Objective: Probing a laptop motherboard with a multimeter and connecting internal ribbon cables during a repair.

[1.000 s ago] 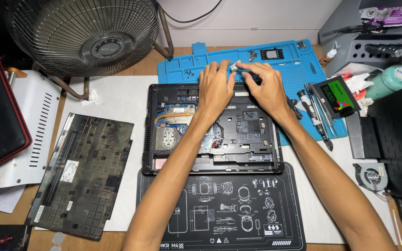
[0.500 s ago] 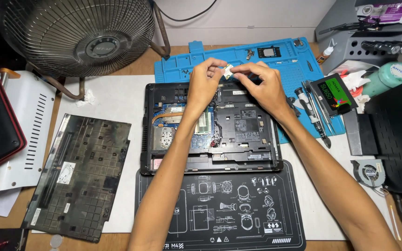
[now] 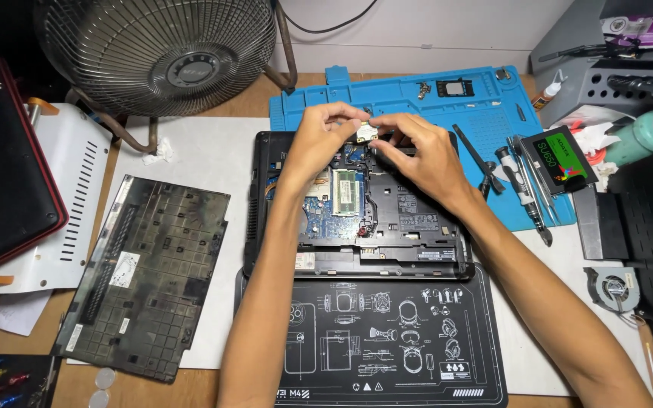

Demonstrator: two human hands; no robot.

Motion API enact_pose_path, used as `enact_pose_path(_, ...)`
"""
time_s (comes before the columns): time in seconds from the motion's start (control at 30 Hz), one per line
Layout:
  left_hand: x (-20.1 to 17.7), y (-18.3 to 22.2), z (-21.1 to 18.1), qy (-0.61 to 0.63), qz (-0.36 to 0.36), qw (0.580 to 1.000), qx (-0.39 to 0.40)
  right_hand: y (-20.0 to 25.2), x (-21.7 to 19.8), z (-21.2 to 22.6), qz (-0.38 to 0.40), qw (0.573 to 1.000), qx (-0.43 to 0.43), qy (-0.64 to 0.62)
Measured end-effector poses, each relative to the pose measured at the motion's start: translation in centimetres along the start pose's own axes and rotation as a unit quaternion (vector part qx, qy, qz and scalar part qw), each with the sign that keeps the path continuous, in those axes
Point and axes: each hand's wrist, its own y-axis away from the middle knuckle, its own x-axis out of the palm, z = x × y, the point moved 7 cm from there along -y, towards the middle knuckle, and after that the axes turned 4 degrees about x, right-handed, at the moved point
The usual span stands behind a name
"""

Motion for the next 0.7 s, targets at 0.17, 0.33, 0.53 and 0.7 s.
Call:
enact_pose_path(0.17, -0.2, 0.5, 0.9, -0.016, 0.009, 1.000, -0.001, 0.5, 0.9, -1.0, -0.005, 1.000, 0.006, 0.002)
enact_pose_path(0.33, -0.3, 0.0, 2.0, -0.027, 0.018, 0.999, -0.003, 0.7, 1.0, -0.5, 0.001, 0.999, -0.009, 0.033)
enact_pose_path(0.53, -0.5, 0.2, 1.5, -0.007, 0.030, 0.999, -0.012, 0.7, 1.1, -0.6, 0.015, 0.999, -0.001, 0.043)
enact_pose_path(0.7, -2.2, -0.7, 2.0, -0.083, 0.001, 0.996, 0.013, 0.7, 0.8, -1.6, -0.008, 0.999, 0.016, 0.026)
